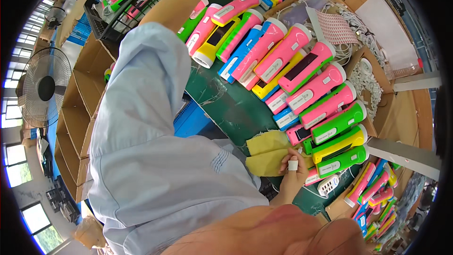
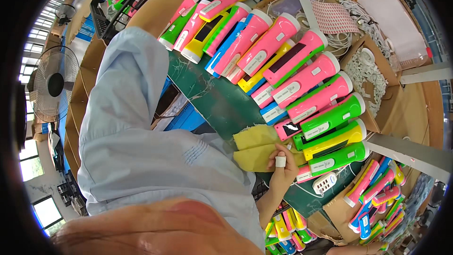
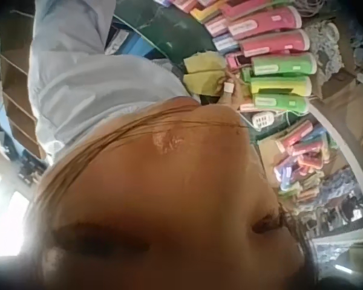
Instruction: Inspecting, cleaning, and testing plastic flashlights on an assembly line.
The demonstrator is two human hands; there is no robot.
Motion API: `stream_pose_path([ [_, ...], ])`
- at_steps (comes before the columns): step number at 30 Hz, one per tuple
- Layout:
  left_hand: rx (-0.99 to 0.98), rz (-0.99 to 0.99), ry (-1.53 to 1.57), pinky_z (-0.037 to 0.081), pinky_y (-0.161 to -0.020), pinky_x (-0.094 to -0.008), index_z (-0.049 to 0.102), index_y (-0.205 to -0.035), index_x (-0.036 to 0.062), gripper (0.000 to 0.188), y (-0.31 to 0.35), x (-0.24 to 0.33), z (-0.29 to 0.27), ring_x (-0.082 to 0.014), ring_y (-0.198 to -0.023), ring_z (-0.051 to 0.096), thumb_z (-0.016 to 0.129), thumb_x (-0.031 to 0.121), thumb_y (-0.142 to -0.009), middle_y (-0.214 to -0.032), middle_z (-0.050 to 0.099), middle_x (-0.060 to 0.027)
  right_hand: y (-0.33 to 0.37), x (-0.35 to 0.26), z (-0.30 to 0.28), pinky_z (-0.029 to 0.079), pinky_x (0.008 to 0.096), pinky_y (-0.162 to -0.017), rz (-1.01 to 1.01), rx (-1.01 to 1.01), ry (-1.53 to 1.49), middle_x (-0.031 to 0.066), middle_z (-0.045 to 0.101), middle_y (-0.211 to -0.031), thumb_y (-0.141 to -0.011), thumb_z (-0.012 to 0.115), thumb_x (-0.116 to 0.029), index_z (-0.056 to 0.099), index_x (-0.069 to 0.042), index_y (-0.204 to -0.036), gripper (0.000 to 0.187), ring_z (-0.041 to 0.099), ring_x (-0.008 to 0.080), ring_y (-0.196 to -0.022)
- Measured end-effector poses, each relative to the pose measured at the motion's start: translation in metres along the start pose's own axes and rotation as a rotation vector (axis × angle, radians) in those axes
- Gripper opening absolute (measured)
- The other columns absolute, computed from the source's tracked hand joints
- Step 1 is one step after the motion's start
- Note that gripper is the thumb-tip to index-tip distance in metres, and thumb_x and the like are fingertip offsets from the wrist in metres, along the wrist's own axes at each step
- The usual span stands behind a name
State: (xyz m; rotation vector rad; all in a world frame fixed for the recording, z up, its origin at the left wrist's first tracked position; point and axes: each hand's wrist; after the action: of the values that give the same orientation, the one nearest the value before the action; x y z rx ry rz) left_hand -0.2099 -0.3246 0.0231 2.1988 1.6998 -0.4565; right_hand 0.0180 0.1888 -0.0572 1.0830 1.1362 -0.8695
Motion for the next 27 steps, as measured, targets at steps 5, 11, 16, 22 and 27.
stream_pose_path([
  [5, 0.157, -0.055, 0.432, 0.037, -0.094, -0.0421, 0.044, -0.129, 0.0149, 0.065, -0.021, -0.014, 0.062, -0.0350, -0.113, 0.045, 0.059, 0.000, -0.067, -0.123, 0.047, -0.0161, -0.004, -0.005, 0.000, 0.037, 0.0179, -0.044, 0.068, -0.052, -0.032, 0.0038, 0.055, -0.071, -0.091, 0.050, -0.015, 0.060, 0.001, -0.102, 0.021, 0.049, 0.0069, -0.054],
  [11, 0.527, 0.149, 0.425, 0.042, -0.082, -0.0410, 0.051, -0.102, 0.0059, 0.047, -0.001, -0.040, -0.028, -0.0353, -0.093, 0.050, 0.064, 0.002, -0.057, -0.095, 0.050, -0.0147, 0.001, 0.003, 0.003, 0.037, 0.0176, -0.045, -0.041, -0.005, 0.019, 0.0033, 0.055, -0.072, -0.092, 0.048, -0.011, 0.059, 0.000, -0.103, 0.020, 0.049, 0.0063, -0.055],
  [16, 1.044, -0.087, 0.775, 0.046, -0.079, -0.0315, 0.036, -0.129, 0.0046, 0.071, 0.055, -0.014, -0.099, -0.0241, -0.097, 0.052, 0.064, -0.004, -0.064, -0.116, 0.046, -0.0140, 0.002, 0.003, 0.005, 0.036, 0.0172, -0.047, -0.072, -0.039, 0.055, 0.0028, 0.054, -0.073, -0.092, 0.048, -0.011, 0.058, 0.002, -0.104, 0.021, 0.048, 0.0056, -0.055],
  [22, 0.886, 0.002, 2.343, 0.052, -0.073, -0.0298, 0.037, -0.127, -0.0013, 0.049, 0.078, 0.091, -0.138, -0.0187, -0.085, 0.060, 0.058, 0.016, -0.087, -0.108, 0.057, -0.0100, 0.008, -0.002, 0.010, 0.035, 0.0182, -0.047, -0.069, -0.005, 0.159, 0.0014, 0.054, -0.072, -0.091, 0.050, -0.015, 0.059, 0.001, -0.103, 0.022, 0.048, 0.0060, -0.055],
  [27, 0.430, 0.118, 2.232, 0.049, -0.078, -0.0266, 0.025, -0.135, -0.0029, 0.068, 0.109, 0.203, -0.150, -0.0167, -0.095, 0.056, 0.065, 0.010, -0.081, -0.113, 0.053, -0.0146, -0.018, -0.041, 0.016, 0.038, 0.0201, -0.051, -0.286, 0.078, 0.156, 0.0048, 0.057, -0.077, -0.093, 0.045, -0.034, 0.056, 0.001, -0.113, 0.042, 0.053, 0.0091, -0.063],
])
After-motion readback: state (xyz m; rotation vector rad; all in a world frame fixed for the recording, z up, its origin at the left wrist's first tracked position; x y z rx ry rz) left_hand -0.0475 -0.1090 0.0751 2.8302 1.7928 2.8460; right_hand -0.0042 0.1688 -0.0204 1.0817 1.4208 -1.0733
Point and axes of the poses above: each hand's wrist, its own y-axis away from the middle knuckle, its own z-axis out of the palm, x = y × z
